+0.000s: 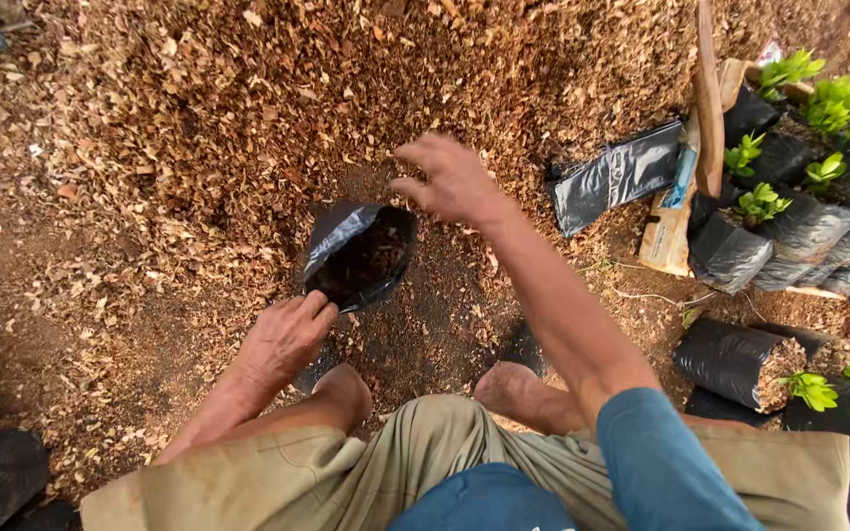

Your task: The person sits on the ground and prepares a black plastic nursery bag with soil. They then pick up a small seedling, remove it from its original container, and place it into the prepared bag. The person adds more soil around the seedling, pats it down, and places the finished pot among others.

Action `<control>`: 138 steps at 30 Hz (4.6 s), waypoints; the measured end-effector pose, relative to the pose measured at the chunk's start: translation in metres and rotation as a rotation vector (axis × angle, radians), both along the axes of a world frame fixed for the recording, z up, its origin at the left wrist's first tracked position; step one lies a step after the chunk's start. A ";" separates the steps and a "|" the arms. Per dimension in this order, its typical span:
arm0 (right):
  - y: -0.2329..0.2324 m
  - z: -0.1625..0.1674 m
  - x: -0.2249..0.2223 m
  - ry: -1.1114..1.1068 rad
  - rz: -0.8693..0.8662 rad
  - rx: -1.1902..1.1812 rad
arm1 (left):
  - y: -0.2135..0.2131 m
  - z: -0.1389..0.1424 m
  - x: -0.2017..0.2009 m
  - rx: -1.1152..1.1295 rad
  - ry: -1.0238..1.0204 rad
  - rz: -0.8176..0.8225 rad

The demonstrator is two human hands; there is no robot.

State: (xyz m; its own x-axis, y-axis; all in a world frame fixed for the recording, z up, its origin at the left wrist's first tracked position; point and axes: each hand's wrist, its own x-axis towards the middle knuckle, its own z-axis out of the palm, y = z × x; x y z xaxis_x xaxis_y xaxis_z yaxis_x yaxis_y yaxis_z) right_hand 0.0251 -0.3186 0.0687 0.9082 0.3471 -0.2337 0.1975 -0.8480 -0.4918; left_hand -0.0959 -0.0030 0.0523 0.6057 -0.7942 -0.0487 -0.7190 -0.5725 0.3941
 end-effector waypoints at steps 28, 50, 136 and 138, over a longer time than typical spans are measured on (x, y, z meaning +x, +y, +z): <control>0.024 -0.008 -0.086 1.099 -0.502 1.098 | -0.023 -0.007 0.052 -0.138 0.412 0.467; 0.135 -0.063 -0.056 0.467 0.057 -0.051 | -0.011 0.002 0.039 -0.395 0.325 0.623; 0.146 -0.071 -0.056 0.491 0.065 0.076 | 0.015 -0.012 -0.005 -0.413 0.351 0.269; 0.150 -0.073 -0.048 0.501 -0.032 0.146 | 0.015 -0.008 -0.002 -0.394 0.356 0.269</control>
